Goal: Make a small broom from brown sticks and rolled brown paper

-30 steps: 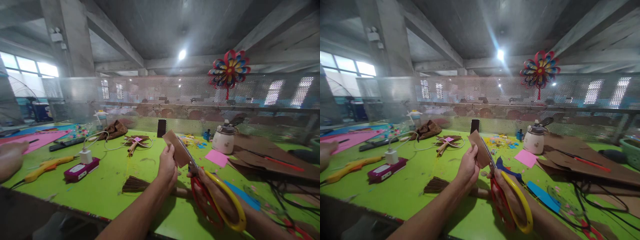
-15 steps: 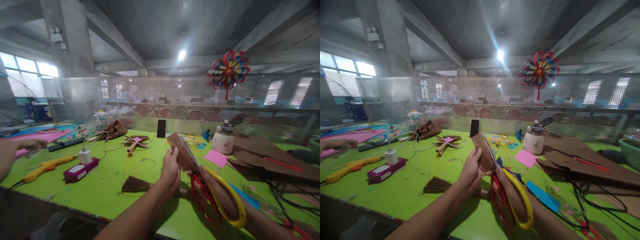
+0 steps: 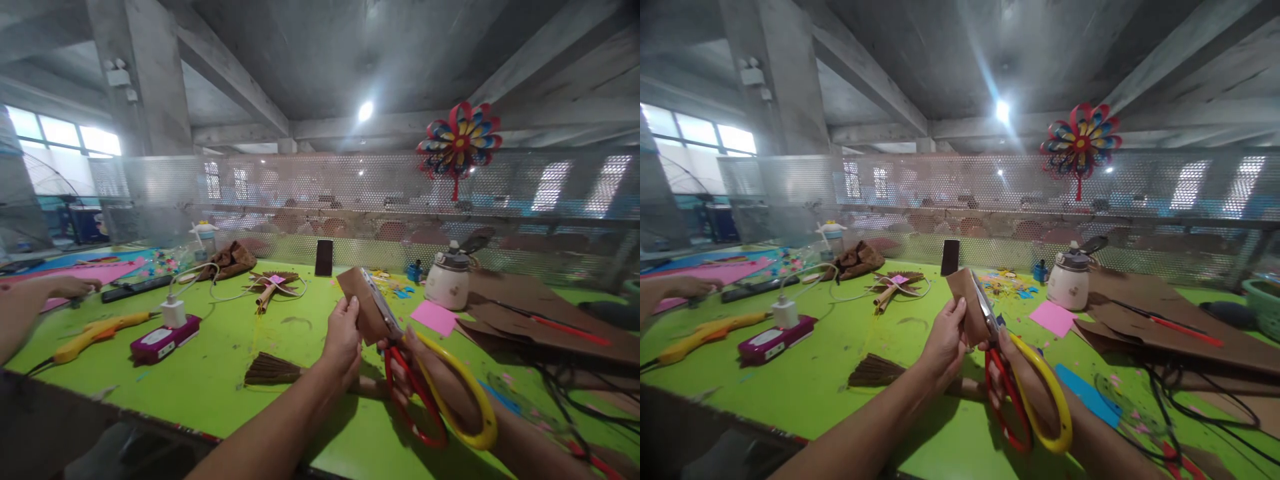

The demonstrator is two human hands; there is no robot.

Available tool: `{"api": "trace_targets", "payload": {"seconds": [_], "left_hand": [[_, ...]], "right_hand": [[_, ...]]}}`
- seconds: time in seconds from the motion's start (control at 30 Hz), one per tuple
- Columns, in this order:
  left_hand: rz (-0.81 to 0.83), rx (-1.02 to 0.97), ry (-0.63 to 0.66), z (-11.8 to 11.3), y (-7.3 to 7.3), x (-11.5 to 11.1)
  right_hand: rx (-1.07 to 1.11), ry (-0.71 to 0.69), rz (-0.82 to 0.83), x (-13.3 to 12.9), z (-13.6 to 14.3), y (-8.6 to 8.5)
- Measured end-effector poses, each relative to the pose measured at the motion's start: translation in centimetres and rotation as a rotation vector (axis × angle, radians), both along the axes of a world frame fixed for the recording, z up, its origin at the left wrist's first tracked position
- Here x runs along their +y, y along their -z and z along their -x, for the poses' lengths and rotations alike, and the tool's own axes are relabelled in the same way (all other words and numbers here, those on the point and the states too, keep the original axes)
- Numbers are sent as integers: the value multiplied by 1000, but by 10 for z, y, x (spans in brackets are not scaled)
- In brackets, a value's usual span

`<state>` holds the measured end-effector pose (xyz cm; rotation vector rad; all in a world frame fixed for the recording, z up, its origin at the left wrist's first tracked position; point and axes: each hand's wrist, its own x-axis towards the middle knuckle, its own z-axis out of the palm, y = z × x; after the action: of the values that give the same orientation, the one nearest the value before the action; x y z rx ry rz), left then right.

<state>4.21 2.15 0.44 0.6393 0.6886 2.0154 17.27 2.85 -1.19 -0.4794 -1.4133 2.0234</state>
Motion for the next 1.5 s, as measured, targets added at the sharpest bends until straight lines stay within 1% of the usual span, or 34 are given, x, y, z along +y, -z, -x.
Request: {"api": "trace_targets", "payload": {"seconds": [0.07,0.17,0.27,0.4,0.53,0.8,1.0,1.13,1.33,1.5], "left_hand": [[23,6,14,-1,0,0],[49,37,22,-4,0,-1],[44,25,32,-5,0,-2],[35,-15,55,-5,3,-2],[13,-21,63,-6,3,-2],[27,-26,52,-7,1,-3],[36,-17,68,-8,4,-2],[35,-15,76,-9,3,-3],[109,-18,82,-9,1,-4],[96,-14,80,-7,2,-3]], "right_hand": [[11,-29,-27,-1,-1,-2],[22,-46,-15,-2,0,-2],[8,-29,-11,-3,1,-3],[-61,-57,24,-5,1,-6],[-75,-56,26,-6,0,-6],[-67,-58,39,-3,1,-2],[-70,-60,64,-5,2,-6],[-53,-76,60,-5,2,-8],[29,-98,53,-3,1,-7],[-2,-89,60,-3,2,-5]]}}
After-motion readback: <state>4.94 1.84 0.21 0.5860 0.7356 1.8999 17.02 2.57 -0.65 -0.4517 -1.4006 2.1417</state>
